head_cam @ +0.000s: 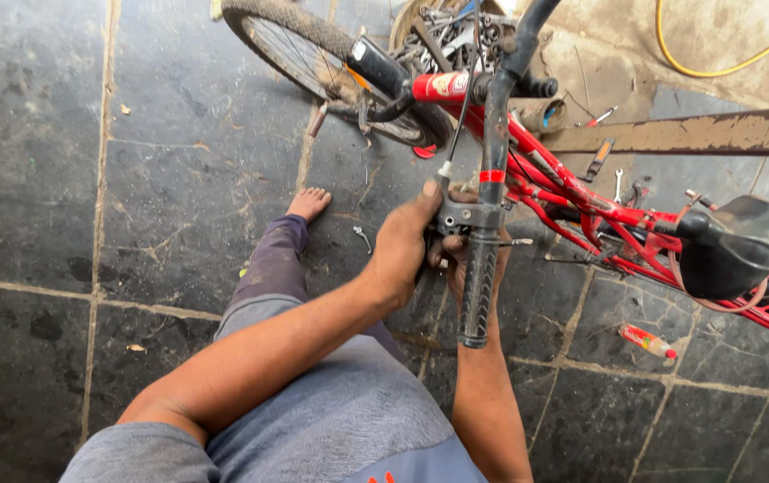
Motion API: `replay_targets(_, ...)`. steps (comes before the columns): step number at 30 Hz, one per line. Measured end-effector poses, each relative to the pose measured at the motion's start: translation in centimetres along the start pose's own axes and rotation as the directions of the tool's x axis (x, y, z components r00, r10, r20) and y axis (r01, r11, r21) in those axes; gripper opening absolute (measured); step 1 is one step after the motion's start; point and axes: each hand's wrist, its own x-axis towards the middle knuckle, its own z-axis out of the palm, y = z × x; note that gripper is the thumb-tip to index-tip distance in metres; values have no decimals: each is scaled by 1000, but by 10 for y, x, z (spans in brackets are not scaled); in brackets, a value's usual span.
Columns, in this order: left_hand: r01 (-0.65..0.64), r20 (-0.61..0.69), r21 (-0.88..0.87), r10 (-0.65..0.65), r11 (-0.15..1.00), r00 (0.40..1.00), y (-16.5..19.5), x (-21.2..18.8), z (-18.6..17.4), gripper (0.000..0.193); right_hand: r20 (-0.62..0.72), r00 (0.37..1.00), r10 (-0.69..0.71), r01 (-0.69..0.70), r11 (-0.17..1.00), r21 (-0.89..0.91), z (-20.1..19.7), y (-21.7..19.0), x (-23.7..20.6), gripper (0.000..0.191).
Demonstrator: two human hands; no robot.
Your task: The person works on the handlebar area of a red bicycle lying on the floor, using a screwdriver to loosen and tighten components near the stem and brake lever. They reposition around the bike, handle small fasteners by hand, and continue tightening parts on the handlebar assembly.
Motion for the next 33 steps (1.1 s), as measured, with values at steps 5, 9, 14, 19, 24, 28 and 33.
replay_targets(5, 13, 84, -78, -6, 997, 996, 14, 6, -4, 36, 15, 1000, 7, -7, 1000, -3, 5, -2, 2, 55)
replay_targets(9, 95, 174, -125, -73, 988, 982, 18, 10, -10, 38, 112, 992, 62, -63, 998, 9, -14, -7, 1, 54)
replay_targets(14, 168, 193, -160, -136, 973, 972, 14, 18, -21, 33, -134, 991, 27, -45, 990, -131, -39, -4, -28, 21)
replay_targets(19, 177, 207, -174, -140, 969, 968, 4, 27, -24, 33, -176, 982, -71, 71, 997, -2, -25, -1, -45, 23)
replay_targets(24, 189, 223, -219, -139, 957, 965, 1, 27, -20, 37, -186, 983, -9, -6, 997, -80, 2, -13, -44, 24)
replay_targets(28, 250, 247, -295, -179, 922, 952, 2, 23, -17, 38, -221, 975, -3, -76, 935, -346, 1, -6, -47, 23)
replay_targets(33, 271, 220, -200, -226, 942, 949, 4, 20, -13, 39, -299, 897, 325, -220, 916, 337, -48, -4, -61, 18)
